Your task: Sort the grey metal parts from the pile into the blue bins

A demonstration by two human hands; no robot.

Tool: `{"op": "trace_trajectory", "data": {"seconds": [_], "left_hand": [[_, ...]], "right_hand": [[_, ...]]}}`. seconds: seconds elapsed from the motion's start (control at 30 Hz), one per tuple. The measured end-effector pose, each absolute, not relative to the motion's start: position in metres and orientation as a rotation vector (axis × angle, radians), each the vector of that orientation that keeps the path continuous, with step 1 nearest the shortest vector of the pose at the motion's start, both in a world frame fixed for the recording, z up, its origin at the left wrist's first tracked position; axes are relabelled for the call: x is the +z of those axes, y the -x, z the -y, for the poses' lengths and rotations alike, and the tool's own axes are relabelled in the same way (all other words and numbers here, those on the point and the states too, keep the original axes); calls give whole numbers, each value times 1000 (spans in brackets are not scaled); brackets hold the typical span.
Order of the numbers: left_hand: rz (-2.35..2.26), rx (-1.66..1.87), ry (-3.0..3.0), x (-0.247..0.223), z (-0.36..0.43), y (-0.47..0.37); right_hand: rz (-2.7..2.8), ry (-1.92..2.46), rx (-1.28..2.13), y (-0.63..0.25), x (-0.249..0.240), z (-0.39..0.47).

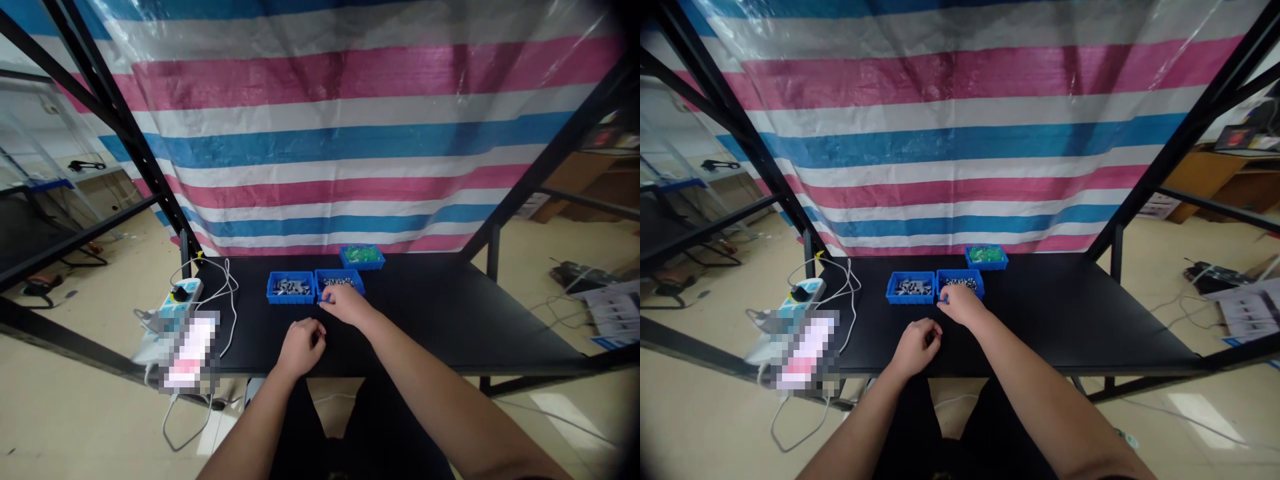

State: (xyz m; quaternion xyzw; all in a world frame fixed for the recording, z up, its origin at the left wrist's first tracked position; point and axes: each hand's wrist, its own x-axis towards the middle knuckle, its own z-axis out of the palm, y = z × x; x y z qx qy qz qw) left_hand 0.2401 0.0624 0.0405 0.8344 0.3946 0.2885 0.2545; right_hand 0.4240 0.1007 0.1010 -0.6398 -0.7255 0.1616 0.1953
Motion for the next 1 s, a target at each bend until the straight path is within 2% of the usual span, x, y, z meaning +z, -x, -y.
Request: {"op": "trace_trajectory", "data": {"seconds": [0.23,0.43,0.63,0.73,1.0], "left_hand": [[-1083,773,-2265,39,-64,-240],[-1075,770,-2266,38,-64,-240],[-1070,785,-2268,38,-64,-241],[-1058,796,-2262,38,-64,-240],[-1073,786,-2256,37,-64,-239]], "right_hand": [[2189,2005,314,-430,72,-79],[2363,2148,384,-431,96,-71],[2087,1749,415,-419,111,-90],[1985,1714,404,-420,111,-94],[2127,2236,219,-449,86,-73]]}}
